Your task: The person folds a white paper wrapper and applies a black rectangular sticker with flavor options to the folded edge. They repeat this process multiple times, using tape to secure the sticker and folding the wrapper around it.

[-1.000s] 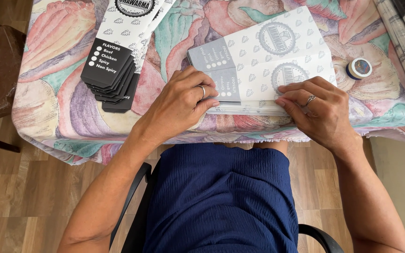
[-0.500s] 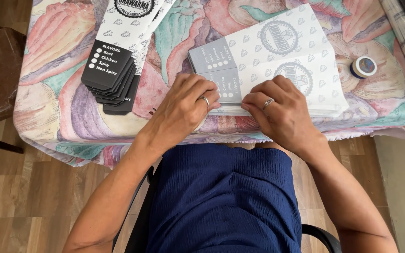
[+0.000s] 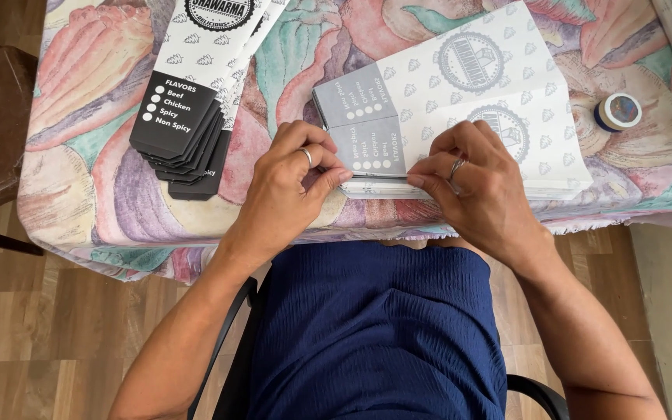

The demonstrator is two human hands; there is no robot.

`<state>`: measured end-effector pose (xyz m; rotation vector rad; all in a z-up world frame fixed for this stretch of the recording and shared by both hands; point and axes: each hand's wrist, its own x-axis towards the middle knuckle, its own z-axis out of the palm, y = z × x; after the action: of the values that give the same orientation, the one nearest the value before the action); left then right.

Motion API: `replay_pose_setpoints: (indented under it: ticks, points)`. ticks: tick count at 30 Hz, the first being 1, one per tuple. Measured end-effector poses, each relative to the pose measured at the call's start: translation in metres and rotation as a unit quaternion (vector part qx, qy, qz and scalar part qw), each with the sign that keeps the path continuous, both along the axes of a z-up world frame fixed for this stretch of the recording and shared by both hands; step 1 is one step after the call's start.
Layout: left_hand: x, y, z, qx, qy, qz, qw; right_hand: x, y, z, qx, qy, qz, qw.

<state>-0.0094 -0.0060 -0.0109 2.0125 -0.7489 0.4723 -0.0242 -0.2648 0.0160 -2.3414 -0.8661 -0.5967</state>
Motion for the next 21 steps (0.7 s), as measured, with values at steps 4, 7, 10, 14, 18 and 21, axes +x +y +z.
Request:
replay_pose_setpoints:
  ticks: [4,7,10,14,18,21]
  points:
    - [-0.001,-0.004,-0.001,-0.017,0.029,0.013,0.999,0.008,-0.001,0.006,0.033,0.066,0.031,0.997]
    - [0.001,-0.005,-0.002,-0.023,0.048,0.019,0.998,0.014,-0.001,0.011,0.041,0.114,0.028,0.992]
    - [0.002,-0.008,-0.001,-0.030,0.061,0.021,0.997,0.021,-0.004,0.018,0.062,0.173,0.040,0.982]
    - [0.003,-0.010,-0.001,-0.031,0.074,0.039,0.996,0.028,-0.006,0.019,0.049,0.246,0.022,0.968]
    - [0.001,-0.013,-0.006,-0.057,0.102,0.056,0.992,0.033,-0.007,0.017,0.041,0.273,0.022,0.961]
    - [0.003,-0.005,-0.008,-0.101,0.145,0.058,0.982,0.036,-0.006,0.019,0.026,0.284,0.029,0.958]
